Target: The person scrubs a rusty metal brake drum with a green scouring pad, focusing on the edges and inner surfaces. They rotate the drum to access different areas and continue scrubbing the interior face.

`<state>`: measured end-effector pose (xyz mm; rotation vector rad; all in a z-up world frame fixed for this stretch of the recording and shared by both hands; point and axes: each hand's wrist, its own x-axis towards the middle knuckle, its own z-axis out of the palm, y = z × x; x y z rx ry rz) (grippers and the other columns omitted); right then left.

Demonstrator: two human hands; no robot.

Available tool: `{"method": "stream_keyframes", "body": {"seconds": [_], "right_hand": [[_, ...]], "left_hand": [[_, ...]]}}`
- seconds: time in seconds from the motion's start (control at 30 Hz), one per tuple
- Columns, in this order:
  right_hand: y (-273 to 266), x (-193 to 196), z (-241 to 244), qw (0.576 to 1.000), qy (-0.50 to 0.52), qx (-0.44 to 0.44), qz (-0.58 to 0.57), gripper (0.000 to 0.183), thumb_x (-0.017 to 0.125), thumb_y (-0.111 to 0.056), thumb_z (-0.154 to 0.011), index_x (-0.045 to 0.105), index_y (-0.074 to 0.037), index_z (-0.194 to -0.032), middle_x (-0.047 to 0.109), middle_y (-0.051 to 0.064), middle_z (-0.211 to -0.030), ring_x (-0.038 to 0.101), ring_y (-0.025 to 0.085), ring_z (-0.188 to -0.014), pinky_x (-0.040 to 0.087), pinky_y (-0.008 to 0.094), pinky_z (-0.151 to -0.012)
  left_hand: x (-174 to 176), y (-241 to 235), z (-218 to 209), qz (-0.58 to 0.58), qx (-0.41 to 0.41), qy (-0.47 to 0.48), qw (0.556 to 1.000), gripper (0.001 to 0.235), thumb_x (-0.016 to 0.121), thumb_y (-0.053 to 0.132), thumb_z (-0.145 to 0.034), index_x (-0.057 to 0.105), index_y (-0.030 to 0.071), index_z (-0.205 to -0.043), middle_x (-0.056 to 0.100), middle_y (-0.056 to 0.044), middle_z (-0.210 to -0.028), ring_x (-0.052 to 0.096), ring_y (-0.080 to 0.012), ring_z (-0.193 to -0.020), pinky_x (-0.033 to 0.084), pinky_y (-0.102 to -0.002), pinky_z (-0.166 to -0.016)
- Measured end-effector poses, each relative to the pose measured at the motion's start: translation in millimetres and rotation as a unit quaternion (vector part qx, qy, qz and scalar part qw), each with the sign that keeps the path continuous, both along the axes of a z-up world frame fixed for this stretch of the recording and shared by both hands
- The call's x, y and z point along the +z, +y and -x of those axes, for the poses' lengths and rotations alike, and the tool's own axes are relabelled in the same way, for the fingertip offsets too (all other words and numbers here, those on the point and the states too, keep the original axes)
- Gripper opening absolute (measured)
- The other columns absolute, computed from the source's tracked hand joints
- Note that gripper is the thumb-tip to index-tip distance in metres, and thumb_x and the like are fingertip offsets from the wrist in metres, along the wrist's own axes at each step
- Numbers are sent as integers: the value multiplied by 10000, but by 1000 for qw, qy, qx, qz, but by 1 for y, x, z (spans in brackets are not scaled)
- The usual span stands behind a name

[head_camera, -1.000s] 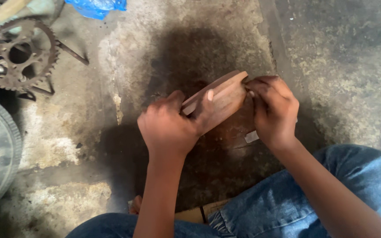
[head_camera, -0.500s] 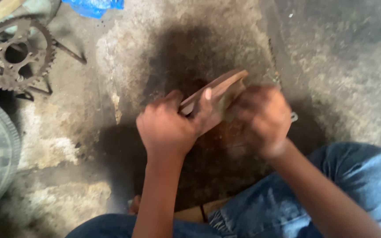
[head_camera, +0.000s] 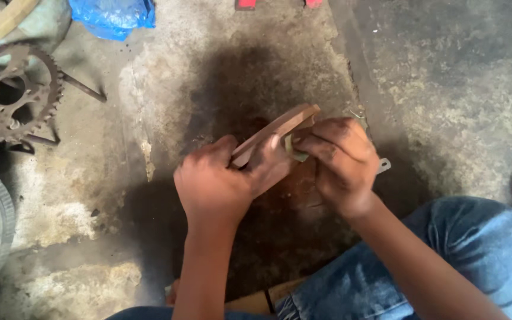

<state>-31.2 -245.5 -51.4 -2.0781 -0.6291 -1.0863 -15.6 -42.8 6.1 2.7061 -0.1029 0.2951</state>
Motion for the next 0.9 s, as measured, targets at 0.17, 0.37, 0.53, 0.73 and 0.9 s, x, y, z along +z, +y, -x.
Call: {"method": "stream_keyframes", "body": {"seconds": [0.17,0.37,0.53,0.73,0.9], "right_hand": [[-7,2,-21,996,45,-26,-66,271,622,187,-821,676,-18,-990,705,142,-1020,707,347,-1012,558,424,-897],[-10,-3,-16,986,118,-41,-110,327,543,204,-755,654,-7,-979,722,158,-1048,736,338,-1014,582,395,-898],[-7,-1,-2,991,94,-31,-91,342,544,202,-757,693,-22,-970,728,172,-1056,731,342,-989,578,383,-889],[-11,-10,1,998,46,-36,-15,309,558,149,-721,714,-18,-929,725,170,-967,723,362,-931,585,411,-859],[-6,-27,-10,876,215,149,-405,280,471,27,-922,737,-38,-982,715,121,-987,666,259,-825,591,321,-734]], "left_hand": [[-1,2,-5,25,-17,-99,995,660,737,703,-789,790,53,-894,724,-174,-756,698,-388,-700,572,-481,-649],[-3,1,2,21,-15,-28,999,655,715,707,-809,743,54,-782,703,-150,-726,690,-356,-684,563,-464,-621],[7,1,5,48,-32,8,998,613,733,681,-781,724,72,-712,684,-135,-666,675,-346,-636,544,-463,-591],[3,-1,-3,57,-16,-21,998,590,738,671,-762,757,83,-803,720,-132,-723,699,-324,-667,572,-449,-640],[7,2,-6,42,-24,-14,999,617,756,699,-748,760,83,-787,736,-150,-764,697,-371,-749,564,-489,-656]]}}
